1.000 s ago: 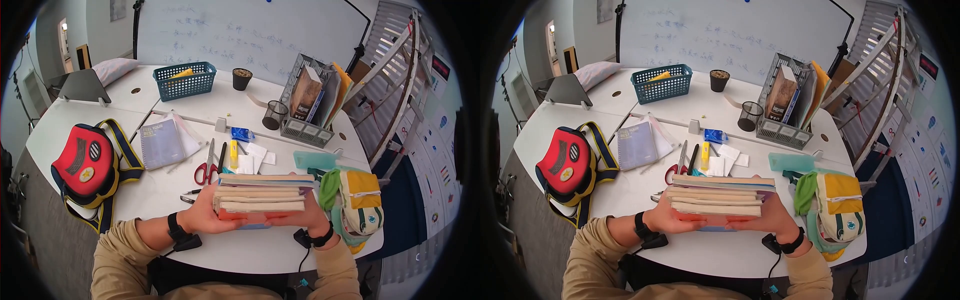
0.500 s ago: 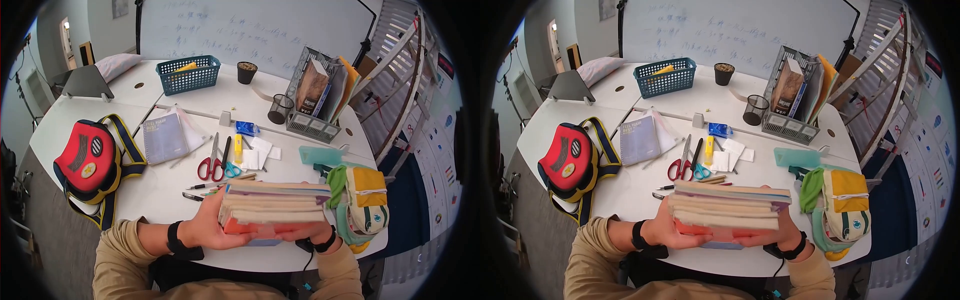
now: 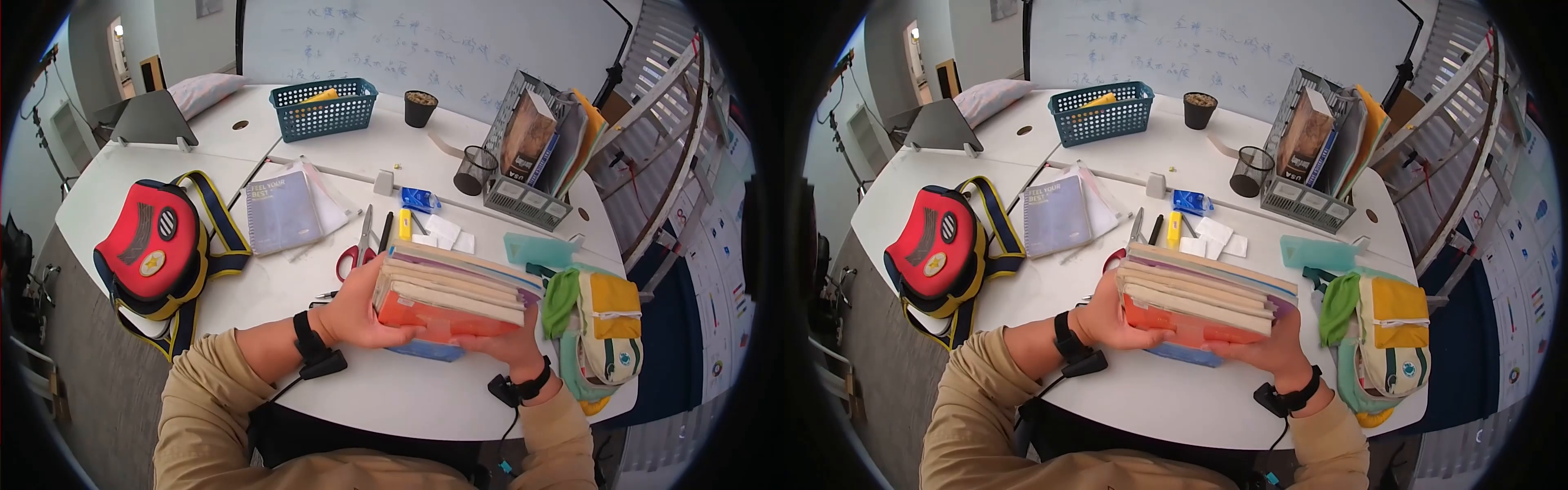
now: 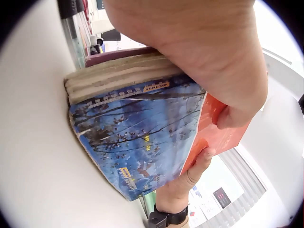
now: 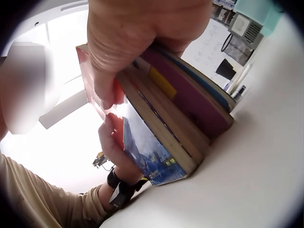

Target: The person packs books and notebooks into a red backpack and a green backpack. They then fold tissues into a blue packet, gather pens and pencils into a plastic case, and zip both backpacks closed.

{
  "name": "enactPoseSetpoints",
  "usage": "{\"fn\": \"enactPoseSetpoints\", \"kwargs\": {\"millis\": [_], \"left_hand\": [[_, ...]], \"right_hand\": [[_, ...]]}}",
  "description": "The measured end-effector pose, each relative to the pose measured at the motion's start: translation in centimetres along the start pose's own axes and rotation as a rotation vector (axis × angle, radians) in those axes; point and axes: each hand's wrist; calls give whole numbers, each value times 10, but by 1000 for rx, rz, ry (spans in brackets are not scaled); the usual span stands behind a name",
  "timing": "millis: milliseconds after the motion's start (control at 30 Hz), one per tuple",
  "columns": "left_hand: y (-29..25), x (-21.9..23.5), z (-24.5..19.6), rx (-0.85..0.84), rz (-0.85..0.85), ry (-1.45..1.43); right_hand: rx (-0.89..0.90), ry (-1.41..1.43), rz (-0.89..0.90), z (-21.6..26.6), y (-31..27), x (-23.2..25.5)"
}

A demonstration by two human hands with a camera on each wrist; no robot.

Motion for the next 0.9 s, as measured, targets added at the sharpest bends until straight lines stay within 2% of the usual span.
{"fn": "enactPoseSetpoints", "kwargs": {"millis": [200,233,333,433,533,633,700,767,900], "left_hand": [[10,9,4,-103,-58,192],[11,7,8,-83,-70,114],[6,-5,10,-51,-170,83],[1,-8,7,-98,-164,242],[-2,-12,15,-89,-177,232],[0,-15,21,-143,-204,110],[2,-16,19,-133,-201,130],[3,-15,17,-107,-205,135],[1,-12,18,-47,-186,86]], "right_hand": [[11,-139,40,-5,22,6],[36,-16,1,-15,24,1],[44,89,13,-25,28,-5],[65,86,16,-28,24,-14],[163,-97,-4,-44,20,-29],[152,-32,-108,-51,13,-47],[186,-50,-126,-53,13,-51],[206,27,-109,-57,11,-52],[223,403,-25,-74,2,-38]]}}
Point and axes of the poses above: each hand's wrist, its own y-axis towards the middle knuckle, its own x-axis out of the back of the hand, z = x × y, and after that the axes turned 14 degrees about -y, right-handed
